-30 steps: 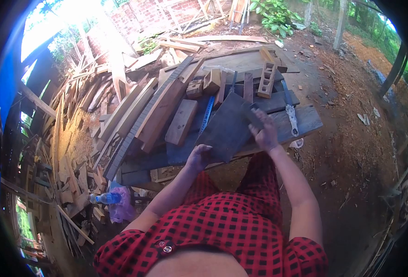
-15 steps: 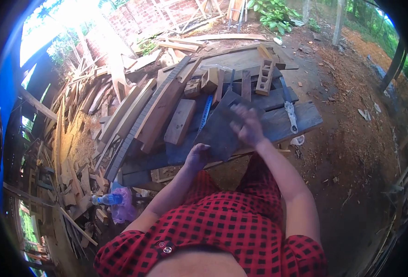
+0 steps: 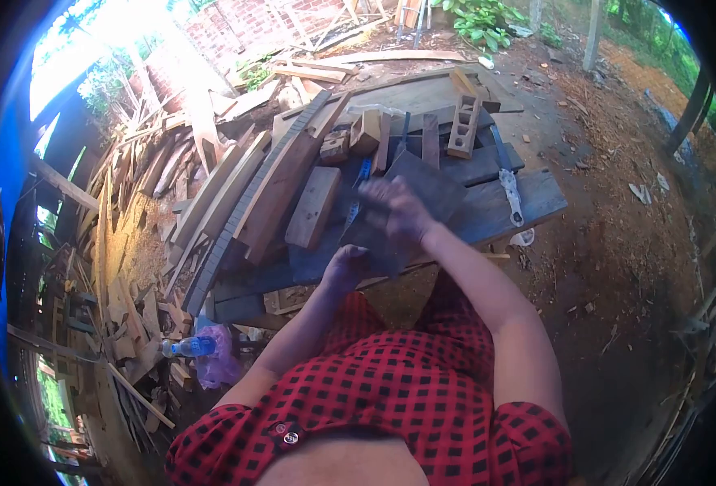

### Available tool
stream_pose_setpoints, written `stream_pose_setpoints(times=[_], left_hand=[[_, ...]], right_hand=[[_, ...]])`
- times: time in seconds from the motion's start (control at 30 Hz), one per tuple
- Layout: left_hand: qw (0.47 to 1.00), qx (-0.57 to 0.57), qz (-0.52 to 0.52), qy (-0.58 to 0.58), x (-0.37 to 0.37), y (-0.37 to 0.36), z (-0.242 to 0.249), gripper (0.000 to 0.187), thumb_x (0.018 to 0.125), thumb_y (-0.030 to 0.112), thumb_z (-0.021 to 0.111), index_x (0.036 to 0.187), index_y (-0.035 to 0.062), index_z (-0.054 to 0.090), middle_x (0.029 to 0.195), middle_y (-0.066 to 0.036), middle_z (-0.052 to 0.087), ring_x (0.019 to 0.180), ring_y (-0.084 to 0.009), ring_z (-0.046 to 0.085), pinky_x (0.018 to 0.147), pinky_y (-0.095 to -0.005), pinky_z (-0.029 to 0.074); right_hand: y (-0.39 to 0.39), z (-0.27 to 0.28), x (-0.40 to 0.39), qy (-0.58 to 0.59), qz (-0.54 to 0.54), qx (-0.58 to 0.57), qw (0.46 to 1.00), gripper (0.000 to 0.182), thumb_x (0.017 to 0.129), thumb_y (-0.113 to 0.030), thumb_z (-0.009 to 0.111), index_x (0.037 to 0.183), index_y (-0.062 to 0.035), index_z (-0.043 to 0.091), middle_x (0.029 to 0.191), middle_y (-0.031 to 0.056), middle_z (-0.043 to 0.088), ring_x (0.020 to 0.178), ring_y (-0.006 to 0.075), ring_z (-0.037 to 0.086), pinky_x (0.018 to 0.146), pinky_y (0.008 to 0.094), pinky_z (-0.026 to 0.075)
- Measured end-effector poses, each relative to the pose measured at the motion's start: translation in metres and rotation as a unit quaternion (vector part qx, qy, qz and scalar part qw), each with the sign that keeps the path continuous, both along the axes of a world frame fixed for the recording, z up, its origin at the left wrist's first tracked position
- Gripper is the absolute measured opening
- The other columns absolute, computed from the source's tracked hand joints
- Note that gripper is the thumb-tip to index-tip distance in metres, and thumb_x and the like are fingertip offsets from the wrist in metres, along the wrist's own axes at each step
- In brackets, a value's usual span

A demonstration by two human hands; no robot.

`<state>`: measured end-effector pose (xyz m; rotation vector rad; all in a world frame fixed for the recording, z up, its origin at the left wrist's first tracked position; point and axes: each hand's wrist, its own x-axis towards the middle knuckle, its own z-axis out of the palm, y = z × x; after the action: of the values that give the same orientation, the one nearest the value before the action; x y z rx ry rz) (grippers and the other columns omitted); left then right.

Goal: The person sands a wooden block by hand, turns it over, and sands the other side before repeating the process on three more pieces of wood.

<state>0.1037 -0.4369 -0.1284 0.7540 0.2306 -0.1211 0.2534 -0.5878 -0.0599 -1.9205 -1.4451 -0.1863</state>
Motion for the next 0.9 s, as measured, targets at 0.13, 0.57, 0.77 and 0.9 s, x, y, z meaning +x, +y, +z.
stream_pose_setpoints(times=[0.13, 0.57, 0.77, 0.9], left_hand=[[0.999, 0.032, 0.004, 0.028, -0.001, -0.007, 0.017, 0.043, 0.076, 0.017, 0.061, 0.113, -0.0023, 0.052, 0.102, -0.016, 0.063, 0.094, -0.0323, 0.064, 0.079, -0.0505, 0.054], [0.999, 0.040, 0.025, 0.014, -0.001, -0.005, 0.008, 0.027, 0.076, 0.019, 0.062, 0.097, 0.0008, 0.060, 0.099, -0.016, 0.063, 0.091, -0.0324, 0.064, 0.072, -0.0489, 0.057], [0.995, 0.068, 0.045, 0.049, -0.002, -0.006, 0.014, 0.021, 0.074, 0.016, 0.062, 0.093, 0.0068, 0.062, 0.098, -0.015, 0.064, 0.094, -0.0347, 0.062, 0.082, -0.0625, 0.048], [0.999, 0.039, 0.001, 0.035, 0.000, -0.008, 0.020, 0.018, 0.074, 0.016, 0.062, 0.090, 0.0067, 0.062, 0.094, -0.015, 0.064, 0.091, -0.0333, 0.063, 0.082, -0.0628, 0.048]], right_hand=[[-0.010, -0.017, 0.054, 0.034, -0.221, 0.057, 0.973, 0.048, 0.084, -0.026, 0.061, 0.127, -0.0087, 0.051, 0.128, 0.0110, 0.052, 0.123, 0.0254, 0.045, 0.104, 0.0460, 0.029], [-0.078, -0.026, 0.021, -0.037, -0.097, 0.040, 0.994, 0.057, 0.081, -0.027, 0.063, 0.132, -0.0079, 0.047, 0.132, 0.0097, 0.050, 0.125, 0.0244, 0.044, 0.104, 0.0414, 0.030], [-0.083, -0.047, 0.009, -0.075, -0.327, 0.020, 0.942, 0.056, 0.083, -0.031, 0.059, 0.133, -0.0088, 0.045, 0.134, 0.0094, 0.048, 0.128, 0.0241, 0.041, 0.106, 0.0448, 0.026], [-0.082, -0.035, -0.063, -0.038, -0.111, 0.001, 0.993, 0.057, 0.081, -0.021, 0.063, 0.134, -0.0118, 0.045, 0.138, 0.0098, 0.045, 0.129, 0.0250, 0.040, 0.111, 0.0446, 0.018]])
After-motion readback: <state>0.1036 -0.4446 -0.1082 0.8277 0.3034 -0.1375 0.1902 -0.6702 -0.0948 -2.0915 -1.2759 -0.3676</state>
